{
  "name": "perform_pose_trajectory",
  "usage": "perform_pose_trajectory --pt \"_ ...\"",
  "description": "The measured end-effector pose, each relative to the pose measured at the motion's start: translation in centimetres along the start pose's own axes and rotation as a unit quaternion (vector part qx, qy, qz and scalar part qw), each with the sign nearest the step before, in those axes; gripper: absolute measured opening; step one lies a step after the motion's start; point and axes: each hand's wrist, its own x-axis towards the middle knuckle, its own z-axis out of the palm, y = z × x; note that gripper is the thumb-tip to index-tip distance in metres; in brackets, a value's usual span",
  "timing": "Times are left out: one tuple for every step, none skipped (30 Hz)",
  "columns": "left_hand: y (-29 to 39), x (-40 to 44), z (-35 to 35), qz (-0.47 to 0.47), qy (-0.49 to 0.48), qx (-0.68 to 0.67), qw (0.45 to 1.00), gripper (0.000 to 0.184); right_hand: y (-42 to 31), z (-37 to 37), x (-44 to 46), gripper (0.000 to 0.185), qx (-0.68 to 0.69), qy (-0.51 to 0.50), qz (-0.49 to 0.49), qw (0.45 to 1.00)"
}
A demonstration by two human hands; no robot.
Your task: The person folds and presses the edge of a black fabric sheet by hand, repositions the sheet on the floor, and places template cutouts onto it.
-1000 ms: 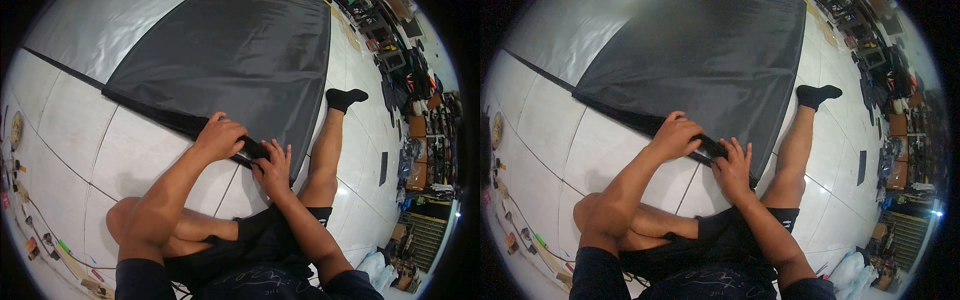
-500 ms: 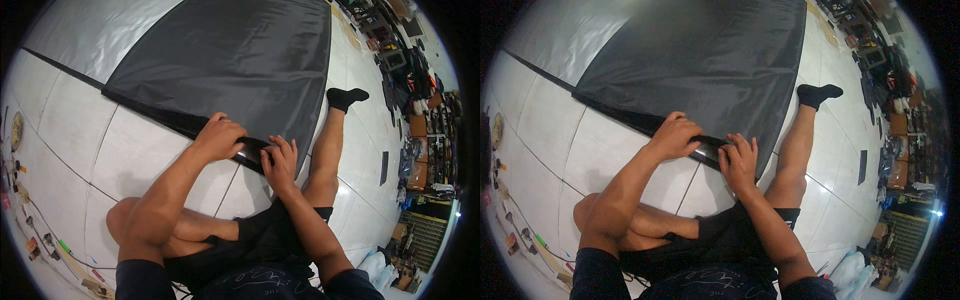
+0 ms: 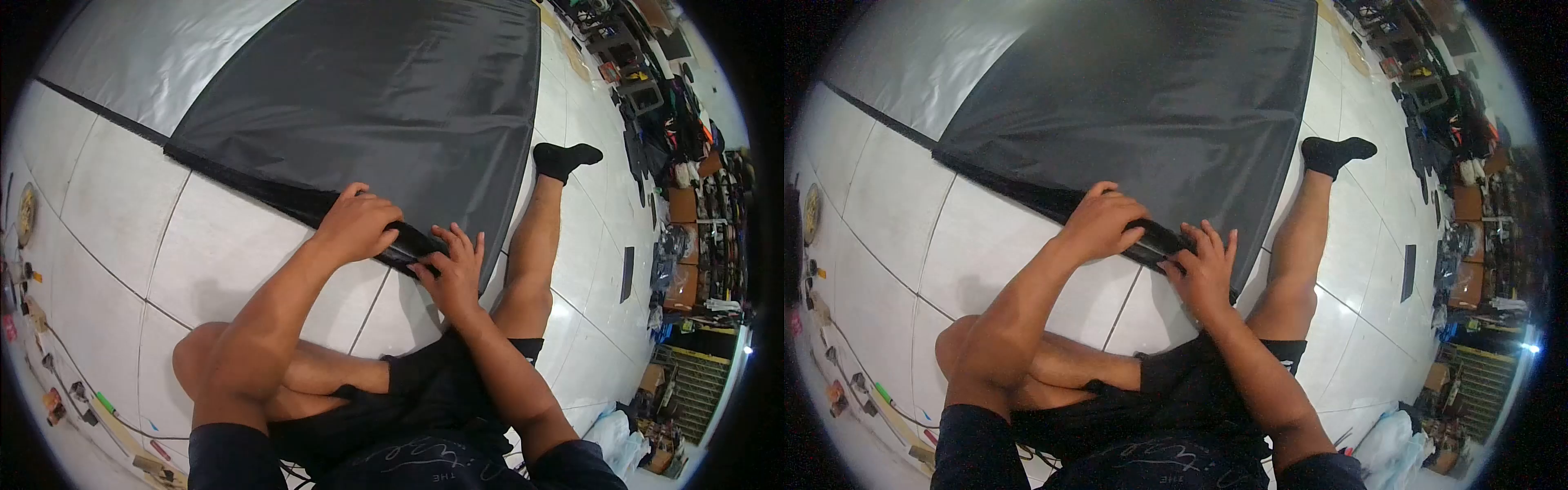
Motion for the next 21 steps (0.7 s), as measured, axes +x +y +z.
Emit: perform_pose_trajectory --pt "-0.1 -0.1 0.1 0.002 0.004 0.0 1.0 0.02 0.1 -0.2 0.2 0.012 0.019 -0.003 0.014 1.0" --pt "-0.1 -0.1 0.1 0.004 0.008 0.0 1.0 0.02 0.2 -0.4 0.3 0.011 0.039 -0.006 0.027 0.999" --pt "-0.1 -0.1 0.0 0.004 0.008 0.0 1.0 0.02 0.2 -0.6 0.4 0.011 0.04 -0.006 0.027 0.999" --pt "-0.1 -0.1 0.0 0.005 0.014 0.007 1.0 0.02 0.3 -0.7 0.4 0.01 0.037 0.006 0.02 0.999" --pt "0.0 -0.1 0.0 0.007 0.019 0.013 1.0 0.02 0.4 -0.8 0.4 0.01 0.033 0.018 0.015 0.999" --pt "-0.1 -0.2 0.0 0.006 0.019 0.012 1.0 0.02 0.5 -0.7 0.4 0.01 0.033 0.017 0.015 0.999" --pt "-0.2 -0.1 0.1 0.012 0.02 0.013 1.0 0.021 0.8 -0.5 0.4 0.012 0.022 0.029 -0.007 0.999" --pt "-0.2 -0.1 0.2 0.017 0.021 0.014 1.0 0.021 1.0 -0.4 0.4 0.013 0.01 0.041 -0.029 0.999" --pt "-0.2 0.0 0.1 0.018 0.022 0.015 0.999 0.021 1.0 -0.4 0.5 0.013 0.011 0.043 -0.029 0.999" --pt "-0.1 0.0 0.1 0.019 0.016 0.009 1.0 0.024 1.0 -0.4 0.6 0.014 0.012 0.059 -0.028 0.998" --pt "-0.1 0.0 -0.1 0.019 0.01 0.006 1.0 0.028 0.9 -0.2 0.9 0.015 0.015 0.078 -0.029 0.996" --pt "-0.2 0.0 -0.2 0.029 0.014 0.004 0.999 0.032 0.9 0.0 1.1 0.015 0.017 0.088 -0.036 0.995" --pt "-0.2 -0.1 -0.2 0.038 0.019 0.005 0.999 0.036 0.9 0.1 0.9 0.015 0.018 0.091 -0.026 0.995" --pt "-0.4 -0.2 0.0 0.052 0.024 0.033 0.998 0.043 1.1 0.4 0.9 0.015 0.018 0.096 -0.018 0.995" --pt "-0.7 -0.2 0.5 0.062 0.034 0.028 0.997 0.039 1.2 0.7 1.2 0.015 0.019 0.113 -0.029 0.993" --pt "-0.8 -0.1 0.6 0.05 0.015 0.035 0.998 0.035 1.4 0.9 1.0 0.015 0.012 0.105 -0.03 0.994" --pt "-0.7 0.0 0.5 0.039 -0.004 0.041 0.998 0.032 1.5 1.0 0.9 0.014 0.004 0.098 -0.03 0.995" --pt "-0.6 0.1 0.3 0.036 -0.009 0.038 0.999 0.03 1.5 0.9 1.0 0.014 0.004 0.113 -0.037 0.993" --pt "-0.4 0.1 0.2 0.032 -0.016 0.034 0.999 0.029 1.5 0.9 0.8 0.014 0.0 0.111 -0.04 0.993" --pt "0.0 0.1 -0.2 0.031 -0.022 0.062 0.997 0.028 1.5 0.9 0.7 0.014 -0.003 0.107 -0.042 0.993" --pt "0.1 0.0 -0.1 0.029 -0.002 0.044 0.999 0.026 1.5 0.9 0.6 0.014 -0.002 0.118 -0.046 0.992"
